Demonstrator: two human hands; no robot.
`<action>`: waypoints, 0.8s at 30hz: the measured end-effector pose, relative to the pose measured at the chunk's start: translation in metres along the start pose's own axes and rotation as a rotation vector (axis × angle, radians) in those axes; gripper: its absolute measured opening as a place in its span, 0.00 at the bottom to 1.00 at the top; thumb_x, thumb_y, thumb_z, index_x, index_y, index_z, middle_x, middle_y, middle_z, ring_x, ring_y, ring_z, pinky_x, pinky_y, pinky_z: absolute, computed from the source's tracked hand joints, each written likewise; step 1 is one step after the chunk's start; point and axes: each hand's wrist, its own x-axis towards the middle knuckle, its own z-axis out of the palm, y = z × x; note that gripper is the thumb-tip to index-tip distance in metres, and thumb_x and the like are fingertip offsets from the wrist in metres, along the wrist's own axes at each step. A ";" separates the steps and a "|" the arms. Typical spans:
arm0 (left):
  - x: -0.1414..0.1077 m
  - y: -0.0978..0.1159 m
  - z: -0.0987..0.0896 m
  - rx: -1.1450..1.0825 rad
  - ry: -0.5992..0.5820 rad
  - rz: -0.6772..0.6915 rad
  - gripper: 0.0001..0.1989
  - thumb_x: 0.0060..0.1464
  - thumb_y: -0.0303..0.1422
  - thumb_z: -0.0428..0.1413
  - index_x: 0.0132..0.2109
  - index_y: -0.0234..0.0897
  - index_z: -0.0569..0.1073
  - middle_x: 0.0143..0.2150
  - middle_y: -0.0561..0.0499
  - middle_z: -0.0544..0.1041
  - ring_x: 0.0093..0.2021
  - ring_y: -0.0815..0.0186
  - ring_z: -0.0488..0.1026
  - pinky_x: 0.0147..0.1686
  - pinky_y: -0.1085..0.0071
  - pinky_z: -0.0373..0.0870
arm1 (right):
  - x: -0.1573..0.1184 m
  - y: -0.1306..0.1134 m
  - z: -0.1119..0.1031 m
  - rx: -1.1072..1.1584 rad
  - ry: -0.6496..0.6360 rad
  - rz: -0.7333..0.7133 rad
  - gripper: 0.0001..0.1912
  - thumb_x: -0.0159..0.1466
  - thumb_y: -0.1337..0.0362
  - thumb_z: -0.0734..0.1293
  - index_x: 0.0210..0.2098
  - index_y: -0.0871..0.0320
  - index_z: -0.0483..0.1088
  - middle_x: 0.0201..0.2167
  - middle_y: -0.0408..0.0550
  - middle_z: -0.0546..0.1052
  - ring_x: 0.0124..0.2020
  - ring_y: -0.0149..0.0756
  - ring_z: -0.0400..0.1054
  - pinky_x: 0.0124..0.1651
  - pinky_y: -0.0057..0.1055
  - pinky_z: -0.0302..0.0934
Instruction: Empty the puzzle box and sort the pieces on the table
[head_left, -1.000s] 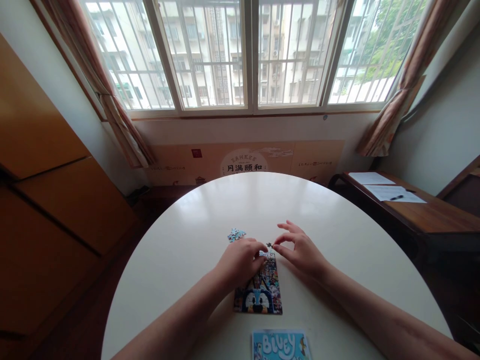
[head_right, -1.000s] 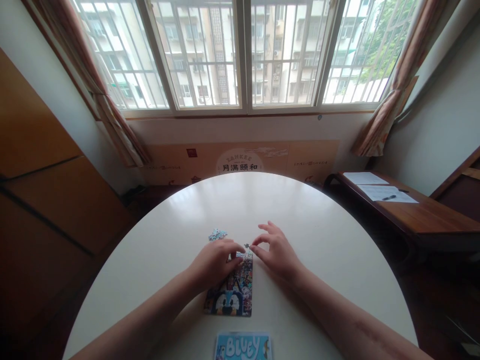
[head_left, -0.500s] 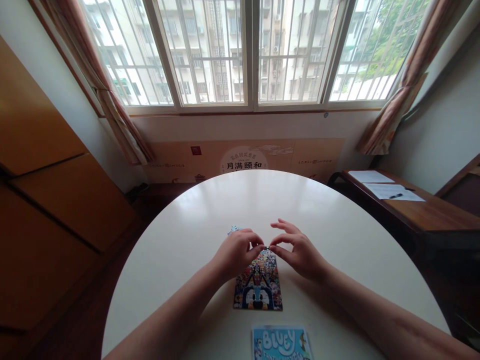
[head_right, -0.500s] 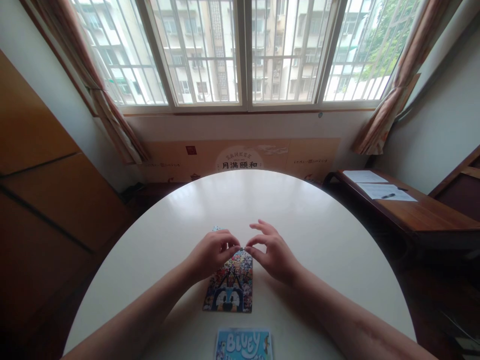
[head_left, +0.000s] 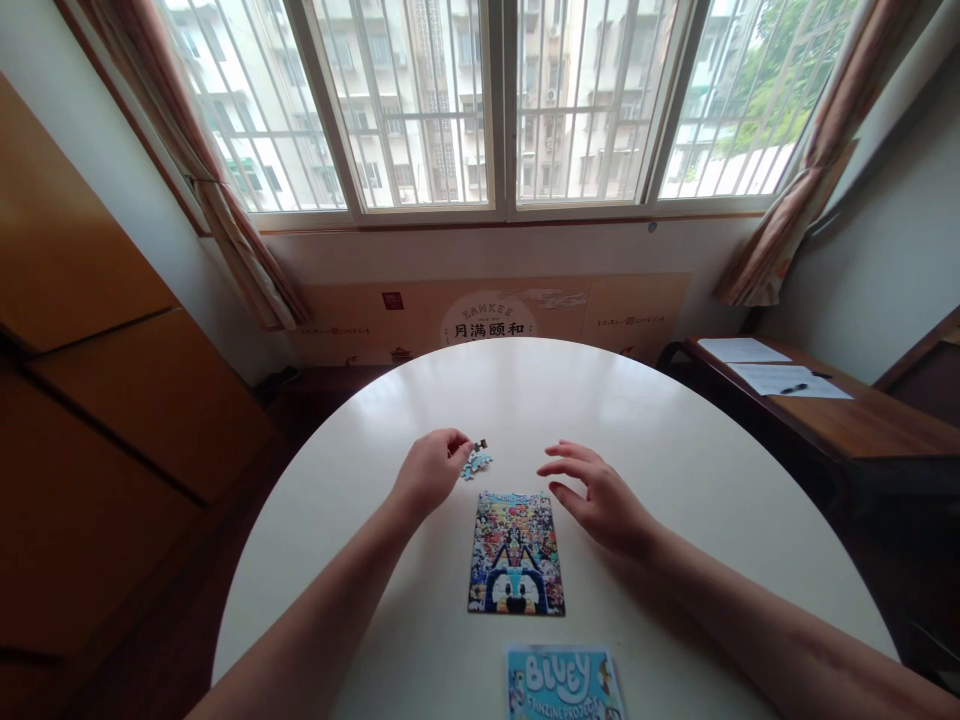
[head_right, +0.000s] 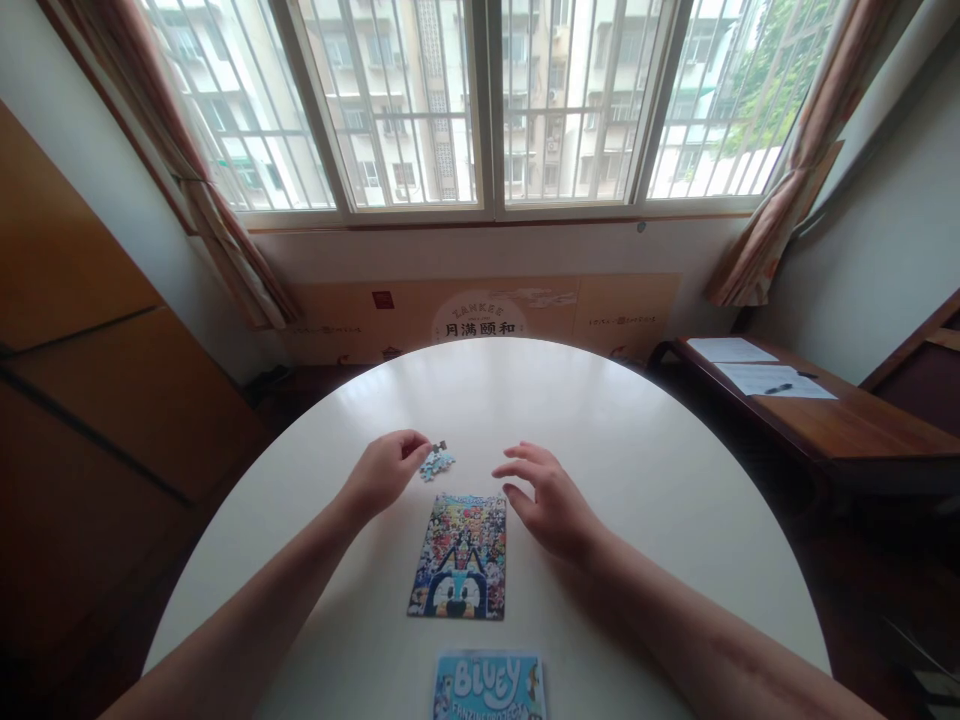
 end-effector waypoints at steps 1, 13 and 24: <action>0.002 -0.004 -0.001 -0.010 -0.010 -0.028 0.12 0.61 0.37 0.53 0.35 0.36 0.78 0.32 0.49 0.80 0.33 0.60 0.75 0.33 0.67 0.67 | 0.000 0.000 0.000 -0.008 -0.022 -0.009 0.12 0.65 0.66 0.64 0.45 0.52 0.78 0.58 0.50 0.71 0.66 0.44 0.58 0.66 0.52 0.56; 0.008 -0.015 -0.014 0.241 0.187 -0.002 0.14 0.61 0.35 0.52 0.44 0.37 0.81 0.39 0.47 0.81 0.38 0.59 0.76 0.39 0.66 0.69 | -0.006 -0.020 0.000 -0.069 -0.398 -0.272 0.26 0.65 0.61 0.67 0.62 0.50 0.66 0.63 0.52 0.66 0.69 0.47 0.54 0.71 0.57 0.46; -0.004 0.005 0.007 0.367 0.084 0.207 0.12 0.62 0.33 0.52 0.43 0.39 0.82 0.44 0.45 0.78 0.46 0.54 0.72 0.46 0.61 0.70 | -0.002 -0.024 -0.014 -0.120 -0.481 -0.294 0.17 0.66 0.62 0.67 0.54 0.48 0.74 0.56 0.47 0.73 0.66 0.48 0.59 0.71 0.56 0.46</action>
